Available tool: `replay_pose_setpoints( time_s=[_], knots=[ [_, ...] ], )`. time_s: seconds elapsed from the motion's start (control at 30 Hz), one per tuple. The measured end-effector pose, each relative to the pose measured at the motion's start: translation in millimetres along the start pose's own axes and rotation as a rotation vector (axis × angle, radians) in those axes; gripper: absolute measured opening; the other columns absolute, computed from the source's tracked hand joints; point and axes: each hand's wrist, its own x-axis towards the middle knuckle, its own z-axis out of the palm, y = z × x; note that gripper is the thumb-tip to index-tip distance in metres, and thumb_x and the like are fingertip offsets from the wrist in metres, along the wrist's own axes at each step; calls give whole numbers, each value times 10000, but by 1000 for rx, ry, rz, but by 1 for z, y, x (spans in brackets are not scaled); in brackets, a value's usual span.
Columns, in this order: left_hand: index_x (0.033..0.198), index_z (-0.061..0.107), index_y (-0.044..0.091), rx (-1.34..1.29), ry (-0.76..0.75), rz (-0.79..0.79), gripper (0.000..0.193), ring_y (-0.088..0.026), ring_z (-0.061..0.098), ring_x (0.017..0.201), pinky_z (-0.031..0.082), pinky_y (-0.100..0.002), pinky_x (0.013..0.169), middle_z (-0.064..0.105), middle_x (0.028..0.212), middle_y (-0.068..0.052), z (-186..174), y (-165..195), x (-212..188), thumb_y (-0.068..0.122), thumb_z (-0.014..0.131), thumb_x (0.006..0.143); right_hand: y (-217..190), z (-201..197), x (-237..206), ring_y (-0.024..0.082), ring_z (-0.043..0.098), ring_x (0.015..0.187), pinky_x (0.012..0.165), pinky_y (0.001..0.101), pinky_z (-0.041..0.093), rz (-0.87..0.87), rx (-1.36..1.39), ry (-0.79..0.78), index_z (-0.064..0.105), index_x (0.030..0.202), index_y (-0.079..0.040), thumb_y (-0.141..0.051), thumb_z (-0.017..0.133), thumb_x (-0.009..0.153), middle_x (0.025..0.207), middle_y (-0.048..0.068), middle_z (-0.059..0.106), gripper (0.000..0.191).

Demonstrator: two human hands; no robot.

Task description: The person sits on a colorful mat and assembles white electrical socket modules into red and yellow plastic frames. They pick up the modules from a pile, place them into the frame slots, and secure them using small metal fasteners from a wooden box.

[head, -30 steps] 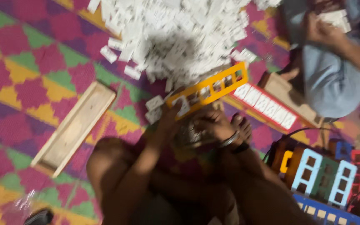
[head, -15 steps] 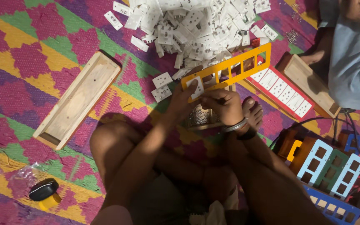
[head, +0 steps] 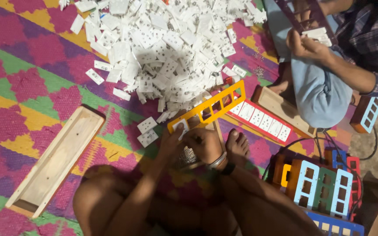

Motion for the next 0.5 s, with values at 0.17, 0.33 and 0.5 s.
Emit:
replay_pose_setpoints(
  time_s=[0.17,0.33,0.5],
  knots=[
    [1573,372,81,90,57,-57,552,-233,586,1265,532,-377,994,591,1405,-111,-4,-3,-7,284,457,1066,20,5,9,109,627,762,654,290,522,-174,334,95,503,737,-19,-21,834,797,805,70,653,336],
    [1564,350,89,-13,53,22,515,-283,565,1319,511,-405,1021,584,1419,-166,-2,2,-8,258,433,1085,40,9,6,205,557,673,605,344,468,162,250,-20,505,733,-14,-69,863,866,745,124,579,386],
    [1528,355,65,-51,157,162,476,-305,557,1339,495,-481,1088,547,1414,-181,-13,41,-1,247,402,1091,55,4,-3,338,643,871,657,412,527,-557,-405,-118,724,968,-70,-177,768,750,914,135,653,247]
  ],
)
